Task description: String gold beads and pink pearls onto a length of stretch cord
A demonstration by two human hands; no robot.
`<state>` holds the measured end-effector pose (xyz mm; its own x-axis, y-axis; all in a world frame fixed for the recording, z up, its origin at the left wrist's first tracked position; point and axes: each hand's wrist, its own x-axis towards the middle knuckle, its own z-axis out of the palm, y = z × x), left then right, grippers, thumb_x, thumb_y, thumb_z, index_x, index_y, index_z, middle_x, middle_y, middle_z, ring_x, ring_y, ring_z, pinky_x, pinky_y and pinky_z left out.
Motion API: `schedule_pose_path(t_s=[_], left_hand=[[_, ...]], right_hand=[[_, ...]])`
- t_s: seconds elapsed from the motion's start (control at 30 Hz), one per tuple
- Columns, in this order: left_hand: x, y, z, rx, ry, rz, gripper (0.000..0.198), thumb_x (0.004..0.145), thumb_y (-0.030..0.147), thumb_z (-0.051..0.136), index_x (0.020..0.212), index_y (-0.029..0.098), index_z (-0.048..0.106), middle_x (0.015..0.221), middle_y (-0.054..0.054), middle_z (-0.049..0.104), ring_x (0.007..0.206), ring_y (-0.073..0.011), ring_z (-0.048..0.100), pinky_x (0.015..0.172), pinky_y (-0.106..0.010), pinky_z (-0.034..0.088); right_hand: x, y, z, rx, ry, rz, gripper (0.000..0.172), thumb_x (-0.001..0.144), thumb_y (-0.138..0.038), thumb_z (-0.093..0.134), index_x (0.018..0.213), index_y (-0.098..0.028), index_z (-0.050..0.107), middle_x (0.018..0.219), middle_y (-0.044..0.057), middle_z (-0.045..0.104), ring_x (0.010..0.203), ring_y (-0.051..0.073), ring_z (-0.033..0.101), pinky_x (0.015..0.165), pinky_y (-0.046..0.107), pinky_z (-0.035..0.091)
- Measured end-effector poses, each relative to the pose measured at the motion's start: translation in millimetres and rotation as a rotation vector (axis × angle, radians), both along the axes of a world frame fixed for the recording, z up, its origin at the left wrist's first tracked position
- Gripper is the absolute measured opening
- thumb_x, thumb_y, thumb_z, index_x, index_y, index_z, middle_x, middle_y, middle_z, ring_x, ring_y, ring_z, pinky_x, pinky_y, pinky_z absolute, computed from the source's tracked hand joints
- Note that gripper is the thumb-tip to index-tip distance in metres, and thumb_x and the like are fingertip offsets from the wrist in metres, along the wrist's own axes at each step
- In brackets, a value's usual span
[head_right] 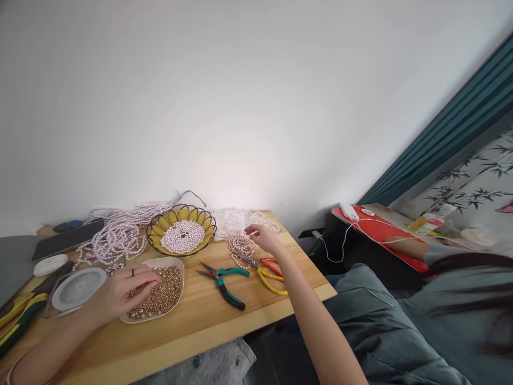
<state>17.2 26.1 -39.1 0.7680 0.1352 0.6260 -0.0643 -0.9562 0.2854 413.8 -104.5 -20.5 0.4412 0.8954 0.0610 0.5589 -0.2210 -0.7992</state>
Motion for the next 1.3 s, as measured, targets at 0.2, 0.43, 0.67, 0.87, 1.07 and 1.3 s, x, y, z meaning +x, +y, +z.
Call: schedule_pose_path(t_s=[0.2,0.43,0.67,0.87,1.07,1.3], left_hand=[[-0.6,0.4,0.6,0.002,-0.067,0.061,0.026,0.098,0.008,0.051,0.109,0.022,0.071,0.082,-0.003,0.075,0.073,-0.0151,0.071,0.069,-0.024,0.055],[-5.5,6.3,12.5,0.004,-0.330,0.270,0.011,0.096,0.015,0.062,0.098,0.021,0.072,0.082,-0.003,0.077,0.076,-0.0175,0.073,0.074,-0.028,0.059],[-21.3,-5.0,39.0,-0.059,-0.170,0.385,0.019,0.097,0.025,0.062,0.079,0.020,0.064,0.070,0.001,0.071,0.063,-0.0136,0.067,0.062,-0.023,0.053],[-54.9,-27.3,59.7,-0.122,-0.198,0.652,0.033,0.097,0.034,0.054,0.067,0.021,0.049,0.054,0.007,0.052,0.045,-0.0093,0.047,0.046,-0.020,0.037],[-92.4,-49.7,31.8,-0.341,-0.217,0.906,0.045,0.096,0.042,0.049,0.057,0.021,0.045,0.043,0.006,0.040,0.040,-0.0106,0.040,0.042,-0.022,0.033],[-131.8,-41.3,-5.2,-0.451,-0.194,0.982,0.027,0.094,0.045,0.051,0.088,0.021,0.062,0.074,-0.002,0.070,0.063,-0.0183,0.065,0.057,-0.024,0.049]], right_hand=[[-27.7,-31.8,-15.2,0.201,-0.177,-0.081,0.024,0.088,-0.014,0.052,0.101,-0.018,0.072,0.109,0.011,0.076,0.104,0.026,0.069,0.101,0.047,0.050],[-118.8,-72.8,-28.3,0.561,-0.238,-0.079,0.021,0.098,-0.019,0.048,0.096,-0.021,0.069,0.087,0.007,0.075,0.083,0.025,0.074,0.075,0.036,0.059],[-164.3,-92.2,-65.1,0.627,-0.239,0.047,0.024,0.098,-0.013,0.050,0.103,-0.024,0.071,0.091,0.010,0.076,0.083,0.026,0.076,0.070,0.035,0.062],[-159.3,-89.2,-78.5,0.610,-0.198,-0.025,0.016,0.099,-0.022,0.054,0.104,-0.023,0.070,0.092,0.010,0.076,0.083,0.026,0.077,0.072,0.035,0.064],[-153.4,-88.7,-83.9,0.554,-0.080,-0.080,0.020,0.099,-0.036,0.059,0.103,-0.021,0.071,0.093,0.010,0.078,0.085,0.027,0.079,0.074,0.033,0.066],[-147.0,-89.0,-95.5,0.528,0.038,-0.125,0.031,0.095,-0.048,0.063,0.103,-0.020,0.073,0.090,0.011,0.079,0.083,0.030,0.080,0.071,0.036,0.067]])
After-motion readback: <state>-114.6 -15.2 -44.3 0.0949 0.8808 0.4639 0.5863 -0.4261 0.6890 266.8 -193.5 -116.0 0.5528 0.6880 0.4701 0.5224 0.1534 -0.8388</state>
